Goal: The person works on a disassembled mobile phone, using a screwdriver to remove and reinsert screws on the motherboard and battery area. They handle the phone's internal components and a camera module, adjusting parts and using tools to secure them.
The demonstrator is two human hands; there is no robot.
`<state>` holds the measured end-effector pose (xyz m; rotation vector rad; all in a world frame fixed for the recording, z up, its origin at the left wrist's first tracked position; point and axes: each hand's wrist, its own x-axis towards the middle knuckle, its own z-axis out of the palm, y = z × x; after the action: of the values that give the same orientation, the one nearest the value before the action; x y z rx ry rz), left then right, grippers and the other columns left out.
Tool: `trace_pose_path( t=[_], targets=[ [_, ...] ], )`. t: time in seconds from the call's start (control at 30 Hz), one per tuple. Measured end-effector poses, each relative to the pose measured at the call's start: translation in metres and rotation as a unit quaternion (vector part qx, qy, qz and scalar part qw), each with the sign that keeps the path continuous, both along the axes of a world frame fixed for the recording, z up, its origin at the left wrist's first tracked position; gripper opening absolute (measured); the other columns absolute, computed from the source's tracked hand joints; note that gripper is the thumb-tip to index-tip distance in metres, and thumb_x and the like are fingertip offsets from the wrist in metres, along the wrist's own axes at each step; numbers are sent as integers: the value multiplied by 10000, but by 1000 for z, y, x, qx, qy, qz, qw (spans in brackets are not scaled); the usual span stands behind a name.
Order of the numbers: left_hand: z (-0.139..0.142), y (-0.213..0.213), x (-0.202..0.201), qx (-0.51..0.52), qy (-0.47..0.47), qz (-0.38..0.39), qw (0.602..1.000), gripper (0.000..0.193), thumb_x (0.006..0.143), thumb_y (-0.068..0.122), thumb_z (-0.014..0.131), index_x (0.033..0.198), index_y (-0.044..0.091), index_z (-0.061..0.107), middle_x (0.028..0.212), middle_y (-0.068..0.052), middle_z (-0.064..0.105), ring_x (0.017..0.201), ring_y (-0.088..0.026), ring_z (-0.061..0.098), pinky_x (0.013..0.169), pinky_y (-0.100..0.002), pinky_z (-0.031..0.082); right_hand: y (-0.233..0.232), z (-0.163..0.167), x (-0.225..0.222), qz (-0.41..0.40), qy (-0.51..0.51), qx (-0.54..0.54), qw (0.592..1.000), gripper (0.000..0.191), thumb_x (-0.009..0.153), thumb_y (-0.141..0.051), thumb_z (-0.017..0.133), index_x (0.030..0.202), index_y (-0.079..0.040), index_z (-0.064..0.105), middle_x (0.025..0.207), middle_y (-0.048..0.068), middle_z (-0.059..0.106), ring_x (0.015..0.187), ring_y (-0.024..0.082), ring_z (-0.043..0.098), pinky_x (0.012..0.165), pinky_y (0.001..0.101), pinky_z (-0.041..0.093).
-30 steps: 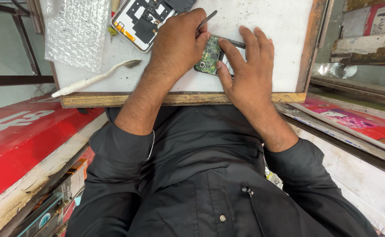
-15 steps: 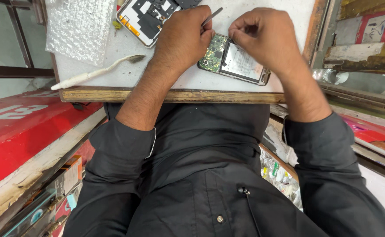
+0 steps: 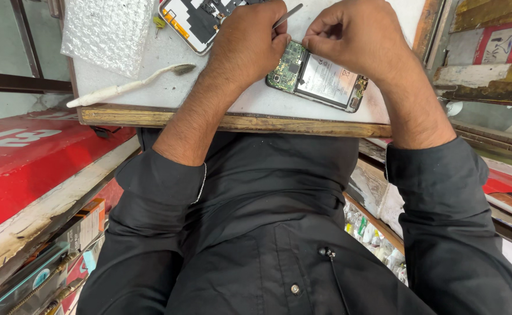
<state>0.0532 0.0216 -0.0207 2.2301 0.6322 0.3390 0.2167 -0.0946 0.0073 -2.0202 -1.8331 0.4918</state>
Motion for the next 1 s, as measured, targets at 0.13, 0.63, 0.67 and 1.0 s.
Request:
trace_pose_path(
  t=[0.13,0.63,0.67,1.0],
  targets=[
    [0,1,0,8,1,-4,1000,177,903,175,813,867,91,662,760,-58,727,712,-199,749,609,-376,591,1,1,-1,-12,-5,-25,1000,130,955,-228,881,969,-114,821,820,38,760,701,136,721,644,283,557],
    [19,2,-1,-3,9,-9,1000,178,892,159,807,871,71,654,812,-80,726,769,-260,737,655,-423,576,15,17,-8,2,-9,-33,999,129,875,-212,856,938,-110,808,803,55,761,697,197,728,648,325,560],
    [23,1,0,-6,11,-9,1000,175,889,157,804,871,71,653,818,-79,728,778,-264,737,663,-424,576,16,20,-10,-1,-6,-37,999,124,870,-208,851,935,-112,807,802,57,760,692,199,727,646,325,560],
    [30,-1,1,-7,39,2,999,177,901,174,779,888,72,635,849,-86,718,787,-250,732,659,-412,576,7,14,-12,-24,99,12,995,111,930,-178,826,973,-93,770,838,48,713,715,168,675,653,320,531]
  ],
)
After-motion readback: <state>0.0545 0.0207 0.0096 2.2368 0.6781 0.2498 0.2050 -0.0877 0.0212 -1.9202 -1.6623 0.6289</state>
